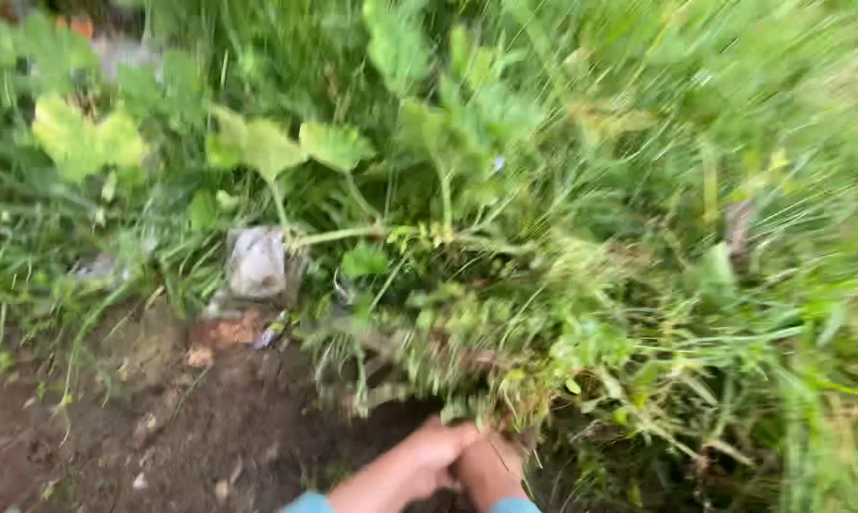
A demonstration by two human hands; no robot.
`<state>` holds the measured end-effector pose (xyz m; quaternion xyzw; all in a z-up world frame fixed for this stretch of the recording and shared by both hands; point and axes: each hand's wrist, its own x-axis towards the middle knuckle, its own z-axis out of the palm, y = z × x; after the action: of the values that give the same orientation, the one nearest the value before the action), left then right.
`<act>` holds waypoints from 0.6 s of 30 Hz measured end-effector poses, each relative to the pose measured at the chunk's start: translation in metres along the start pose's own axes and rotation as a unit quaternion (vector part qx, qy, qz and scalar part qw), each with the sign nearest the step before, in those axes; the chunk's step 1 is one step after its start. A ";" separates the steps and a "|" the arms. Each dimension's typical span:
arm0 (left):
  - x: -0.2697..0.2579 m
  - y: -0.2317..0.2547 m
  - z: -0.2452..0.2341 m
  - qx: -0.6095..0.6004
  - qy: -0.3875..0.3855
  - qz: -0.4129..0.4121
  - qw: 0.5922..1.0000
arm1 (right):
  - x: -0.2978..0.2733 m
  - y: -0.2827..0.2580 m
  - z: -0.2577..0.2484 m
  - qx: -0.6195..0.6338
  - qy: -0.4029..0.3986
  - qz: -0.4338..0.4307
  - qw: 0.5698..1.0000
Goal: Pulling weeds and grass from the garden soil by hand.
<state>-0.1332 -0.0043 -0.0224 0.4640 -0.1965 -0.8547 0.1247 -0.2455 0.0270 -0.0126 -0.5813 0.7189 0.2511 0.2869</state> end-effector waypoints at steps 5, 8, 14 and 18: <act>-0.062 0.059 0.072 -0.007 0.057 0.029 0.998 | -0.030 0.073 -0.093 -0.011 0.152 -0.012 0.988; -0.075 0.126 0.092 -0.066 0.112 0.091 0.987 | -0.025 0.109 -0.171 -0.050 0.299 -0.010 0.953; -0.051 0.271 0.157 -0.019 0.161 0.246 0.956 | -0.024 0.210 -0.319 -0.046 0.351 0.122 0.927; -0.054 0.351 0.203 0.203 0.141 0.379 0.892 | -0.070 0.343 -0.413 -0.080 0.441 0.225 0.865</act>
<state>-0.2637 -0.2509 0.2761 0.4856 -0.5069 -0.6096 0.3683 -0.6200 -0.1437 0.3387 -0.4745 0.8592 0.0828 -0.1724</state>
